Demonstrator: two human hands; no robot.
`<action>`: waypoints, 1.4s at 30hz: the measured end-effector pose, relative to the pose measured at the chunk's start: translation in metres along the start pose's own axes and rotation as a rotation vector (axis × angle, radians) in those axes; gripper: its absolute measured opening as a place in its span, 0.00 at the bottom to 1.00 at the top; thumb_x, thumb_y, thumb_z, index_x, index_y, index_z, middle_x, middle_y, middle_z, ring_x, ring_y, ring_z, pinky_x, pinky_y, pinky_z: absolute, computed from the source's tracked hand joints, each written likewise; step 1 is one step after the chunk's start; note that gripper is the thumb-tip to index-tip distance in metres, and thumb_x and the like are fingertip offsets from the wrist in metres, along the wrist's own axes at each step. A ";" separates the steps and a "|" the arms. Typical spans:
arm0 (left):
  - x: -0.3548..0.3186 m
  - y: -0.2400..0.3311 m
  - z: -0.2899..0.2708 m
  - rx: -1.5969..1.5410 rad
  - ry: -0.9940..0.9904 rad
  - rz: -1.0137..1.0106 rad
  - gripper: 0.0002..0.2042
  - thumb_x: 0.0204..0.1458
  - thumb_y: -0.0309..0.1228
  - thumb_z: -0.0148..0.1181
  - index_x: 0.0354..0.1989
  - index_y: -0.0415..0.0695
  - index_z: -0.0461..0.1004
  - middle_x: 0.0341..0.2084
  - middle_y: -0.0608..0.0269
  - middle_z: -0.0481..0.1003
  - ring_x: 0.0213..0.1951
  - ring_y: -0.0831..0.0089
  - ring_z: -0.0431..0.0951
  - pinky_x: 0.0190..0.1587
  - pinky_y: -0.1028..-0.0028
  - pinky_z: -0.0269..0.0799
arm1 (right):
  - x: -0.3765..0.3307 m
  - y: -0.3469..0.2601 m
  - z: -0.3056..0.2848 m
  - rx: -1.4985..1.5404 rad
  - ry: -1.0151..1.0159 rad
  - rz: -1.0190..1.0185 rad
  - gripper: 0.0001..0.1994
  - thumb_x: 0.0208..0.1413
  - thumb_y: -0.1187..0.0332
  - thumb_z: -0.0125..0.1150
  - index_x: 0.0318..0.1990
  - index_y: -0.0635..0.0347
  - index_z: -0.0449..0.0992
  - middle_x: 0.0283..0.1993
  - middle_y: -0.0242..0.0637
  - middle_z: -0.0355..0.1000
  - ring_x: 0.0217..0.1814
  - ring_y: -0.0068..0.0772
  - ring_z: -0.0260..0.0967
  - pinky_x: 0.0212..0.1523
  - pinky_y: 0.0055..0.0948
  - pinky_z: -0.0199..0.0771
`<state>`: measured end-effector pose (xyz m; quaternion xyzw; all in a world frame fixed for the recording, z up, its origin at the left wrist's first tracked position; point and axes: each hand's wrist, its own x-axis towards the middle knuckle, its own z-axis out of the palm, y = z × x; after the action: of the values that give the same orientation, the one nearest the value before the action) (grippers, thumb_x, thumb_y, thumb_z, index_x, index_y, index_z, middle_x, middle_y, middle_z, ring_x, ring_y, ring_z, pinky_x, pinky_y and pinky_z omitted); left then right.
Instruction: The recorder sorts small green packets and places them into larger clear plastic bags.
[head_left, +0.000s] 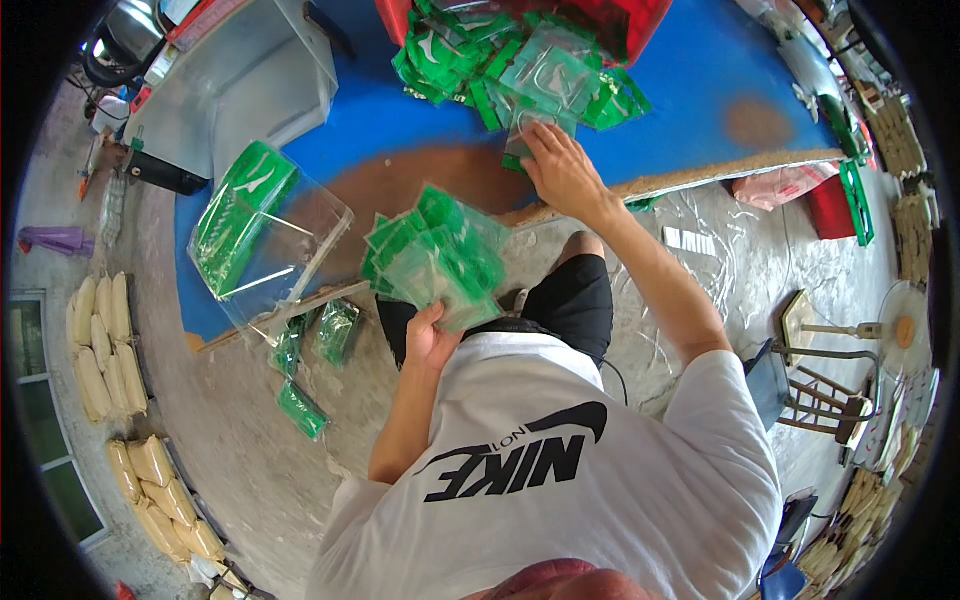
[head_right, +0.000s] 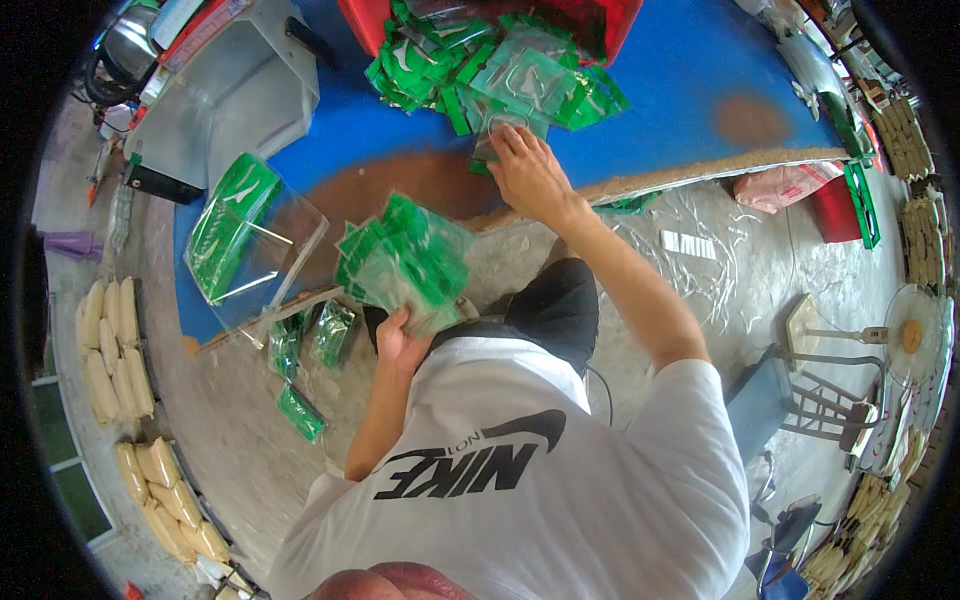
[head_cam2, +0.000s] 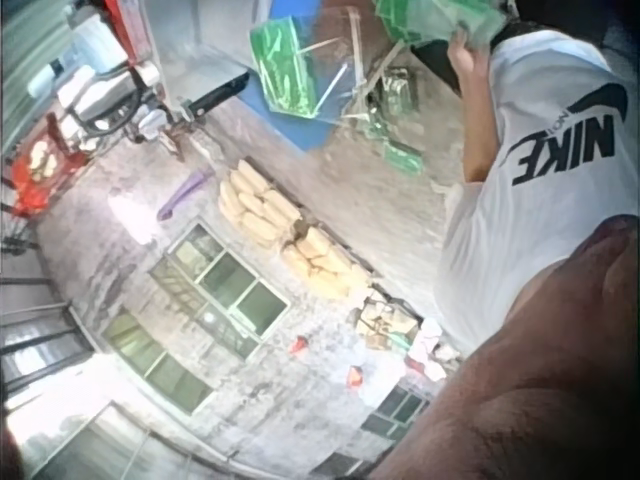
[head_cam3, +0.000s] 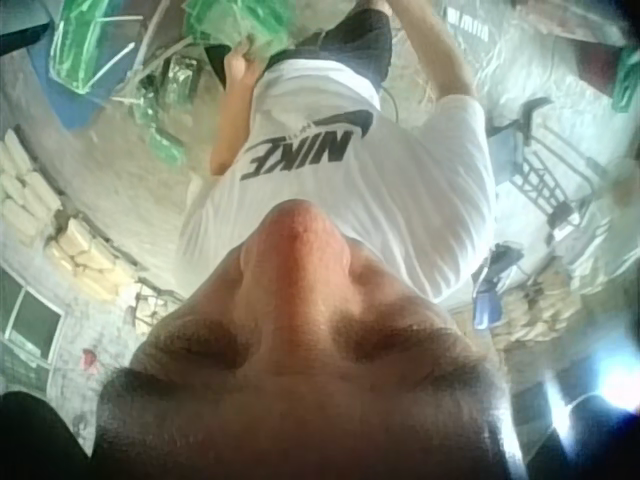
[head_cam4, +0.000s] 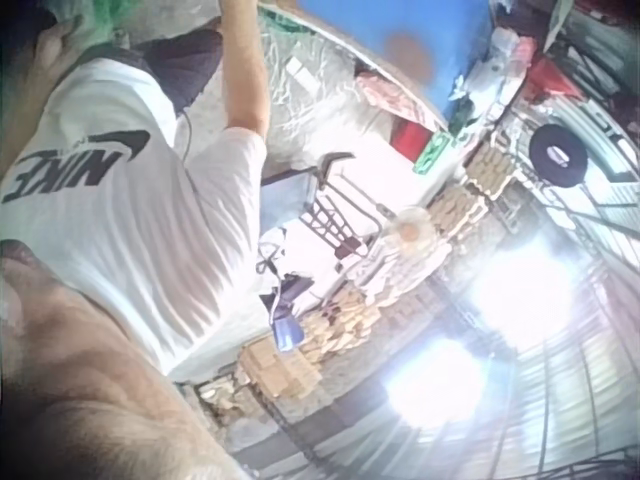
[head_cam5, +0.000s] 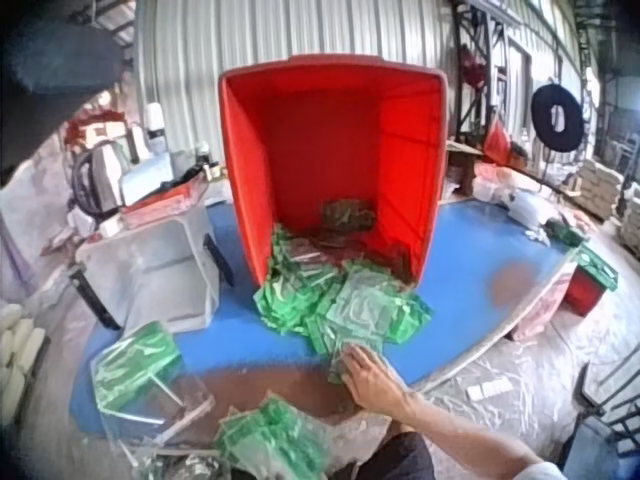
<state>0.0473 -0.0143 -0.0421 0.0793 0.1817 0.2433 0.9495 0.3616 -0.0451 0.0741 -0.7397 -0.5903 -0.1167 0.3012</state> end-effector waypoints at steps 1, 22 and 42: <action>0.002 0.001 0.005 -0.016 -0.042 -0.016 0.26 0.47 0.27 0.68 0.57 0.38 0.70 0.57 0.57 0.72 0.60 0.61 0.69 0.68 0.56 0.57 | 0.000 -0.005 -0.007 -0.020 -0.128 -0.016 0.17 0.60 0.64 0.56 0.51 0.66 0.75 0.58 0.49 0.68 0.63 0.51 0.62 0.62 0.44 0.64; -0.009 0.004 0.037 0.030 -0.028 0.119 0.30 0.48 0.31 0.66 0.61 0.42 0.65 0.56 0.55 0.71 0.61 0.55 0.68 0.66 0.52 0.61 | 0.011 -0.056 0.032 -0.055 -0.425 0.009 0.19 0.61 0.55 0.50 0.43 0.64 0.77 0.51 0.50 0.70 0.60 0.52 0.62 0.59 0.55 0.62; -0.016 0.015 -0.002 0.115 0.041 0.107 0.31 0.47 0.28 0.67 0.62 0.42 0.65 0.58 0.57 0.71 0.62 0.57 0.67 0.68 0.52 0.56 | 0.013 0.005 0.043 -0.123 -0.128 -0.016 0.26 0.63 0.52 0.52 0.55 0.69 0.71 0.63 0.54 0.62 0.69 0.59 0.55 0.68 0.59 0.50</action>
<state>0.0269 -0.0094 -0.0350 0.1381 0.2103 0.2844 0.9251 0.3618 -0.0104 0.0450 -0.7581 -0.6060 -0.1074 0.2158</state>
